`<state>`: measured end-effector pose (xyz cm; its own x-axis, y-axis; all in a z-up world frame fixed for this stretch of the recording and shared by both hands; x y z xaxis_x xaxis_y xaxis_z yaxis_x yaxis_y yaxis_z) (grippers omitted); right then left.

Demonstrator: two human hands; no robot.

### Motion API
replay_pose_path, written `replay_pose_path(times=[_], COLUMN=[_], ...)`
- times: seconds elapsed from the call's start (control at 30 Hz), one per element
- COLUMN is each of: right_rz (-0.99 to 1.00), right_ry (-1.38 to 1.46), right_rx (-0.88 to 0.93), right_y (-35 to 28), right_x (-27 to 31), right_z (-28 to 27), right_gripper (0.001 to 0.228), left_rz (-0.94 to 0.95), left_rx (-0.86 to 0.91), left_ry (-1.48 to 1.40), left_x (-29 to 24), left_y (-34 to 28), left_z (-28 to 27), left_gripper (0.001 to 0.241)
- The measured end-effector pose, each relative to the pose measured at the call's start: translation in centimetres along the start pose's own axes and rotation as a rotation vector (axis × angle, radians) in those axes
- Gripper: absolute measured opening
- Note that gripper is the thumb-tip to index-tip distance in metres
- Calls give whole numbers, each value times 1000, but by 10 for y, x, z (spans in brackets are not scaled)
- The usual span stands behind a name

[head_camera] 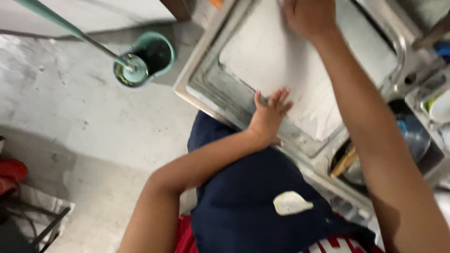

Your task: Scrubbing a metal baking tray with a sponge and soapy water in a kitchen sink.

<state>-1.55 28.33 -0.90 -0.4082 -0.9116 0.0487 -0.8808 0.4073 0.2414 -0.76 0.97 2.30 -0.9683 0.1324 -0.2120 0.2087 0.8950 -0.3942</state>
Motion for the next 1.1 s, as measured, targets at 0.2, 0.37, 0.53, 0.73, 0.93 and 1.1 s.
replay_pose_path(times=[0.2,0.37,0.53,0.73,0.93,1.1], right_rz=[-87,-170,116,-69,-313,236], right_ry=[115,202,113,132,392,35], right_rx=[-18,492,162,-25,-46,-15], right_y=[-9,-26,17,-42,-60,-81], right_x=[88,126,52,89,119,12], right_z=[-21,-18,-17,45,14,-8], right_gripper=[32,66,40,41,42,40], left_rz=[9,41,35,47,59,53], left_rx=[-36,44,-4,86,204,247], left_ry=[-66,-136,-37,-64,-51,-33], left_x=[-6,-1,1,7,-3,5], left_y=[8,6,4,10,12,-6], left_z=[21,14,7,-16,-1,-49], left_gripper=[137,133,135,120,116,123])
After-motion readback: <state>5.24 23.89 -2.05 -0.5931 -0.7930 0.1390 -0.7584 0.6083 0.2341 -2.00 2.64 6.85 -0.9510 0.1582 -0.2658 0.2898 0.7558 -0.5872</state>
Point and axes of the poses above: each hand's wrist, its own y-axis towards the middle knuckle, its own z-axis out of the palm, x = y × z, the point moved 1 cm from there along y, towards the middle knuckle
